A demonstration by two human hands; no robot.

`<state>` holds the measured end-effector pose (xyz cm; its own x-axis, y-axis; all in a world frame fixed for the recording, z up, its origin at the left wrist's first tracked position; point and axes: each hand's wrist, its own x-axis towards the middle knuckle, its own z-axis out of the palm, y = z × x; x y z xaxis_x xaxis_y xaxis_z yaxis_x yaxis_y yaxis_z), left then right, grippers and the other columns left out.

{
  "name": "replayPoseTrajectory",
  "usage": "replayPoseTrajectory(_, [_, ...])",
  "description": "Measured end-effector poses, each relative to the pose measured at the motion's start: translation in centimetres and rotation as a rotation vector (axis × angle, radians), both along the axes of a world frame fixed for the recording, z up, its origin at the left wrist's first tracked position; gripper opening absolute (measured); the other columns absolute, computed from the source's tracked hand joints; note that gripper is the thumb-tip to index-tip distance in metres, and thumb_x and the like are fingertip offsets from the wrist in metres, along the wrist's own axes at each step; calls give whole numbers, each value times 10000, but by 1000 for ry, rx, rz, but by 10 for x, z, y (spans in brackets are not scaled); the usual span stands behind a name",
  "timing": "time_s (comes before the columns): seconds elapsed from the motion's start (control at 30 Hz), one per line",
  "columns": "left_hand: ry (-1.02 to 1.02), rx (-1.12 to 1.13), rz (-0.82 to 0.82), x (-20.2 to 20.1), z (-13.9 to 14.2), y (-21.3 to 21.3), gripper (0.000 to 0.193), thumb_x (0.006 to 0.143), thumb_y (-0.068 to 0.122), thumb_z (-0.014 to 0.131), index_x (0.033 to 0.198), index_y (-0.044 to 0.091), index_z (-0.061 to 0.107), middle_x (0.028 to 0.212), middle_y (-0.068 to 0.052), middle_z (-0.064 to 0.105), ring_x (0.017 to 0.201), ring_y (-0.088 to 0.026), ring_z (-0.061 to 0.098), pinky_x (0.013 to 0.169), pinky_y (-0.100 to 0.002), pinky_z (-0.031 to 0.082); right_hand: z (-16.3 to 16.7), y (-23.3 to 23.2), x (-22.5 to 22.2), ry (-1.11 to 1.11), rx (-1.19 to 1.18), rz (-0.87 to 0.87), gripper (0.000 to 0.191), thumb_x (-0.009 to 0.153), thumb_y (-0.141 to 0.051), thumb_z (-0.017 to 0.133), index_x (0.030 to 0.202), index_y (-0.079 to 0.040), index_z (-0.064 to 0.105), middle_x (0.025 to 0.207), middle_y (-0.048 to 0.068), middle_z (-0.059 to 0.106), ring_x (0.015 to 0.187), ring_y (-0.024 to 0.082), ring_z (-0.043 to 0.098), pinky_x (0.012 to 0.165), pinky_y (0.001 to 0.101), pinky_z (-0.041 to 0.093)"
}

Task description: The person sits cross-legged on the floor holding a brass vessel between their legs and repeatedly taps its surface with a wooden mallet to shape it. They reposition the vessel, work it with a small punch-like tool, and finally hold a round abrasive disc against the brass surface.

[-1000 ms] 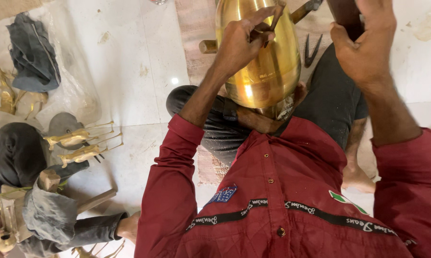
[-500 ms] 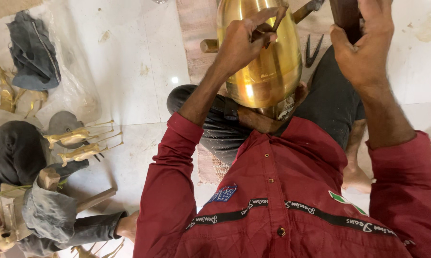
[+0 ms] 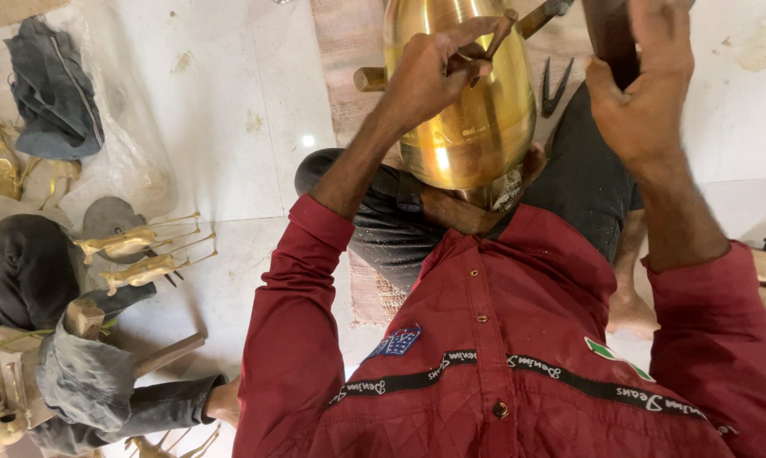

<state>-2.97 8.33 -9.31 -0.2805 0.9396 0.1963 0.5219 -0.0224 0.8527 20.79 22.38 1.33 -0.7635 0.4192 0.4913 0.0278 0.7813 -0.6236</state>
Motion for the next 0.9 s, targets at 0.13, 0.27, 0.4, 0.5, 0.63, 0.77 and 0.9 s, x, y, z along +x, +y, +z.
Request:
replayPoseTrajectory(0.13, [-30, -39, -7, -1, 2, -1, 467, 998, 75, 721, 1439, 135, 577, 1127, -149, 797, 944, -211, 837, 825, -346, 690, 7, -5, -1, -146, -16, -96, 679, 880, 154, 696, 1506, -97, 620, 1245, 190, 571, 1148, 334, 616, 951, 473, 481])
replayPoseTrajectory(0.27, [-44, 0, -14, -1, 2, 2, 460, 1003, 72, 698, 1441, 143, 578, 1143, -144, 793, 976, -206, 828, 827, -338, 673, 5, -7, 2, -120, 31, -59, 702, 898, 147, 650, 1548, -111, 586, 1287, 152, 535, 1170, 330, 606, 977, 459, 479])
replayPoseTrajectory(0.4, [35, -112, -2, -3, 1, 3, 470, 985, 59, 682, 1435, 149, 583, 1094, -128, 808, 867, -181, 835, 793, -327, 718, -4, -6, 5, -14, -32, -26, 703, 892, 181, 559, 1541, -89, 534, 1332, 183, 505, 1205, 344, 592, 1009, 422, 507])
replayPoseTrajectory(0.5, [24, -106, -12, -2, 1, 0, 451, 1004, 95, 717, 1432, 150, 587, 1097, -128, 809, 888, -183, 833, 803, -332, 710, -9, -6, 9, -85, -16, -58, 684, 894, 167, 603, 1529, -79, 544, 1259, 189, 490, 1146, 328, 570, 993, 404, 497])
replayPoseTrajectory(0.63, [-10, -105, -39, -3, 2, -4, 478, 994, 68, 707, 1444, 165, 577, 1118, -129, 803, 923, -188, 833, 805, -330, 683, -17, -8, 15, -89, 28, -113, 684, 921, 149, 680, 1547, -90, 540, 1244, 150, 486, 1166, 289, 562, 996, 412, 461])
replayPoseTrajectory(0.77, [-58, 33, -56, 2, 1, -6, 505, 1011, 44, 726, 1462, 207, 570, 1152, -126, 802, 990, -201, 834, 838, -337, 680, -30, -10, 18, 34, -167, -129, 704, 982, 167, 653, 1620, -91, 505, 1221, 116, 434, 1081, 221, 514, 917, 318, 456])
replayPoseTrajectory(0.9, [41, 47, -52, 0, 1, -7, 557, 997, -13, 683, 1480, 233, 554, 1130, -92, 815, 973, -178, 838, 855, -335, 675, -39, -12, 23, 14, -105, -152, 699, 977, 145, 676, 1613, -89, 503, 1170, 105, 424, 1026, 205, 497, 829, 305, 442])
